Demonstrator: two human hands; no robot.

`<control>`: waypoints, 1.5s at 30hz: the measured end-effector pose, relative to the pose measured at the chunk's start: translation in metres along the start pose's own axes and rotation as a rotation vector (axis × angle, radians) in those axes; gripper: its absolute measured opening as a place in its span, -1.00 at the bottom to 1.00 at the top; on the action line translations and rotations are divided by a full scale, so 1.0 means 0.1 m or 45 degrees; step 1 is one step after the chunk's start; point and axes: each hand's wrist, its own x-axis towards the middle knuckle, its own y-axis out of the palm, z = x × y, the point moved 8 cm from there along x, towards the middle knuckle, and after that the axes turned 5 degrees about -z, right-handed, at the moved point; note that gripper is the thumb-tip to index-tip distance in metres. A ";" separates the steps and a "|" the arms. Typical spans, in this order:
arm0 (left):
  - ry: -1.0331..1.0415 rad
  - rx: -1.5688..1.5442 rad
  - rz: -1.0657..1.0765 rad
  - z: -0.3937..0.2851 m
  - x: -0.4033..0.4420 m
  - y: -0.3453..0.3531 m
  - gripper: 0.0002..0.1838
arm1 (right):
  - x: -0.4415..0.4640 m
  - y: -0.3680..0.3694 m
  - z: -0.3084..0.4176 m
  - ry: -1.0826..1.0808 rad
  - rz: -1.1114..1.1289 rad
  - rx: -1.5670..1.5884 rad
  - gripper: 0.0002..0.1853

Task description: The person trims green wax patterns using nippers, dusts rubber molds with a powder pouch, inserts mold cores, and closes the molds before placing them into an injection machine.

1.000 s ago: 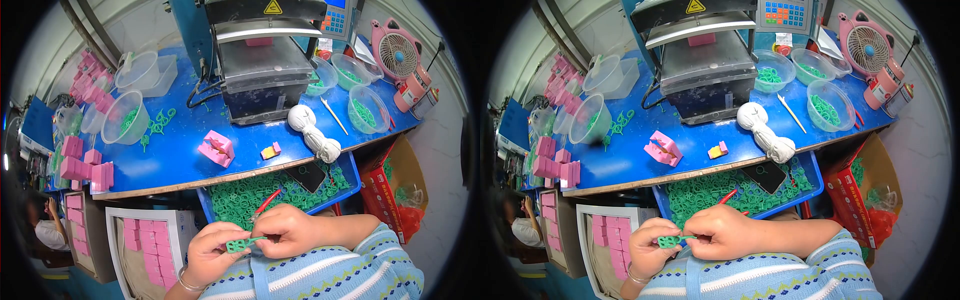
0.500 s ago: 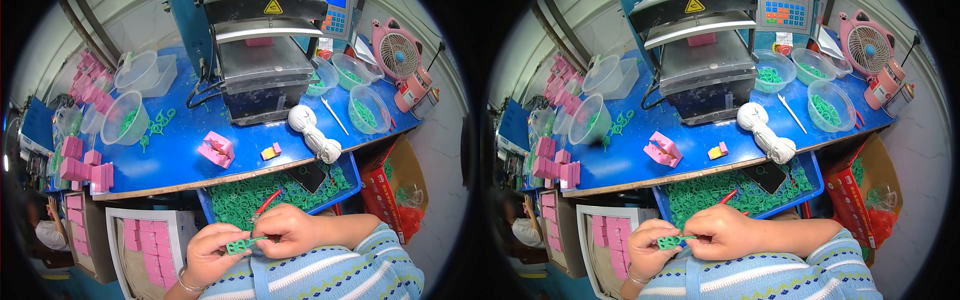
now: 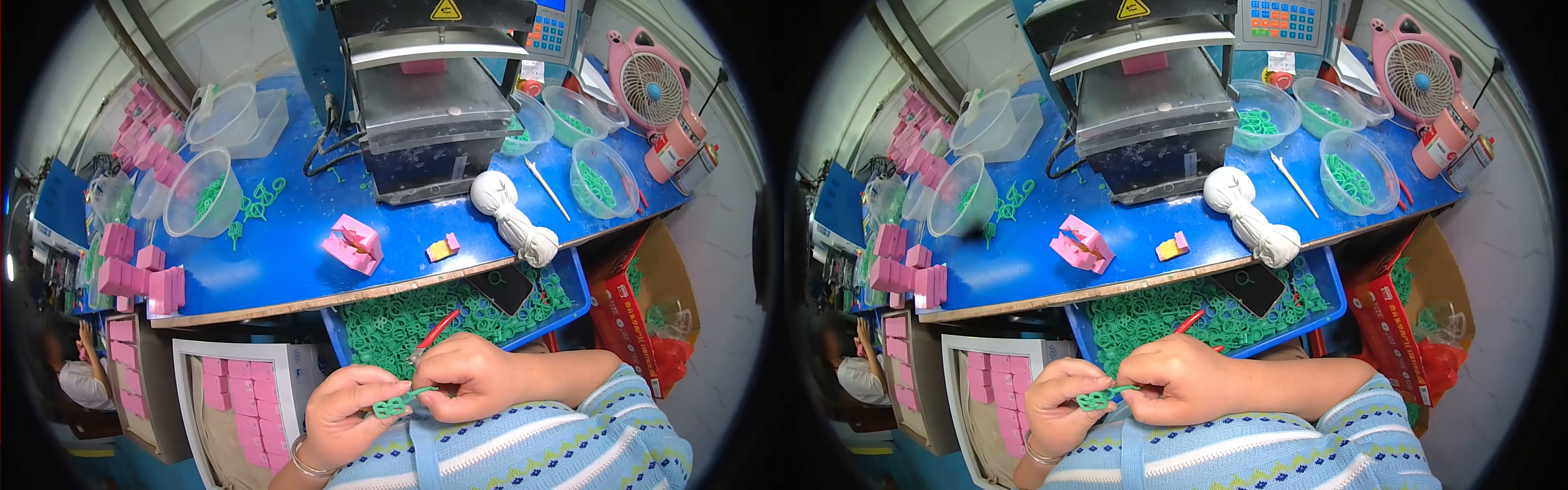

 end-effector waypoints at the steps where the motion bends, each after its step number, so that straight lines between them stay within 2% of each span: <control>1: 0.015 0.009 0.003 -0.01 0.00 0.00 -0.64 | 0.00 0.00 0.00 -0.006 0.001 0.004 -0.93; 5: 0.042 0.050 -0.017 -0.03 0.01 0.01 -0.69 | 0.00 0.00 0.00 -0.003 -0.002 0.013 -0.93; 42: 0.080 0.082 -0.009 -0.05 0.01 0.02 -0.67 | -0.03 0.00 -0.03 0.035 0.006 -0.007 -0.92; 44: -0.130 0.047 -0.091 0.04 0.00 -0.03 -0.69 | -0.02 0.02 -0.06 0.071 0.028 -0.005 -0.92; 45: -0.129 0.055 -0.095 0.04 0.00 -0.03 -0.69 | -0.03 0.02 -0.09 0.095 0.024 -0.014 -0.91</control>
